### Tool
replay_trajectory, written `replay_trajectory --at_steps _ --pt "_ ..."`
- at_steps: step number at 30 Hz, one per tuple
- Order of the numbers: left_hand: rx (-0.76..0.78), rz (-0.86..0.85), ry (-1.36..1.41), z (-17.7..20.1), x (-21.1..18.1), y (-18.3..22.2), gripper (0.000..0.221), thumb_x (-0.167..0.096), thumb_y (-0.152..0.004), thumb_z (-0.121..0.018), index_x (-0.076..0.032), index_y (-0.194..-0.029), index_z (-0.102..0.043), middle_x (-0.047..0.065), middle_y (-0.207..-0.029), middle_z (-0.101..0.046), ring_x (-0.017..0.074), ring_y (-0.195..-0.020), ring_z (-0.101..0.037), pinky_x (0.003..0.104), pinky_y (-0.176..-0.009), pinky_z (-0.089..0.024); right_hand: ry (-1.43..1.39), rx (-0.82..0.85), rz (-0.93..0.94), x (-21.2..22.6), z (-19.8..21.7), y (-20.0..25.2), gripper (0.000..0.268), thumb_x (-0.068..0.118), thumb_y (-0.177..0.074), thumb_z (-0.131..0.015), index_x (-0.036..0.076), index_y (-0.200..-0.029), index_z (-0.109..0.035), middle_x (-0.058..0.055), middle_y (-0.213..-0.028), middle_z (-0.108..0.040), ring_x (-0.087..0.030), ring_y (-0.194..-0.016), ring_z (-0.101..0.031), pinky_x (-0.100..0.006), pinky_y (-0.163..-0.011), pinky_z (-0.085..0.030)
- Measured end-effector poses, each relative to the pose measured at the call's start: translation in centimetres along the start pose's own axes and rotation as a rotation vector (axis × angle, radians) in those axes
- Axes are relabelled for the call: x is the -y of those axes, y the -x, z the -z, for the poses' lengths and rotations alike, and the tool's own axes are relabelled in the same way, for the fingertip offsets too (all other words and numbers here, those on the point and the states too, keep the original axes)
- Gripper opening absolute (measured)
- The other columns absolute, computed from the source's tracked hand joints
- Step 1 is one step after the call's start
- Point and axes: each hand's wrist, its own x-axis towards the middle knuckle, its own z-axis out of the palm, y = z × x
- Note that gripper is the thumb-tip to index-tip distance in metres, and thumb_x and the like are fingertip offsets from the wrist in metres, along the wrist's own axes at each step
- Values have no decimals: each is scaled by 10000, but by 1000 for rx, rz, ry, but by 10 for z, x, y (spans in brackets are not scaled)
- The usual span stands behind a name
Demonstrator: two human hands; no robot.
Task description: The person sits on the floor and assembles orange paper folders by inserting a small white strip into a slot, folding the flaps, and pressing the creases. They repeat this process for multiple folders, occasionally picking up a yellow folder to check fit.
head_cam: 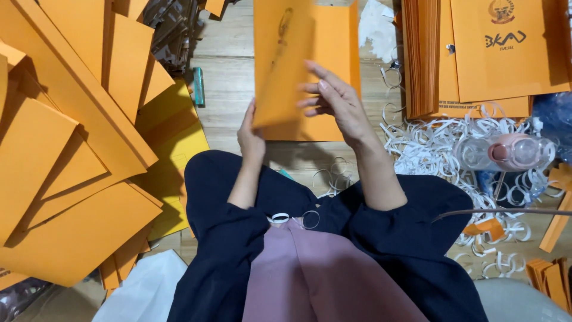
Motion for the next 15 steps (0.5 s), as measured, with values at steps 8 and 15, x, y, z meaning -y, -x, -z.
replay_trajectory --at_steps 8,15 --pt "-189 377 -307 -14 88 -15 724 -571 -876 -364 85 -797 -660 298 -795 -620 411 -914 -589 526 -787 -438 997 -510 54 -117 71 17 505 237 -847 -614 -40 -1236 -450 -327 -1223 -368 -483 -1186 -341 -525 -998 -260" --pt "-216 -573 -224 30 -4 -32 490 221 -660 -409 25 -1066 -599 211 -1026 -589 399 -992 -538 451 -855 -446 874 -615 -25 -70 66 22 574 37 -869 -596 -22 -1350 -287 -337 -1353 -161 -508 -1233 -276 -574 -1020 -264"
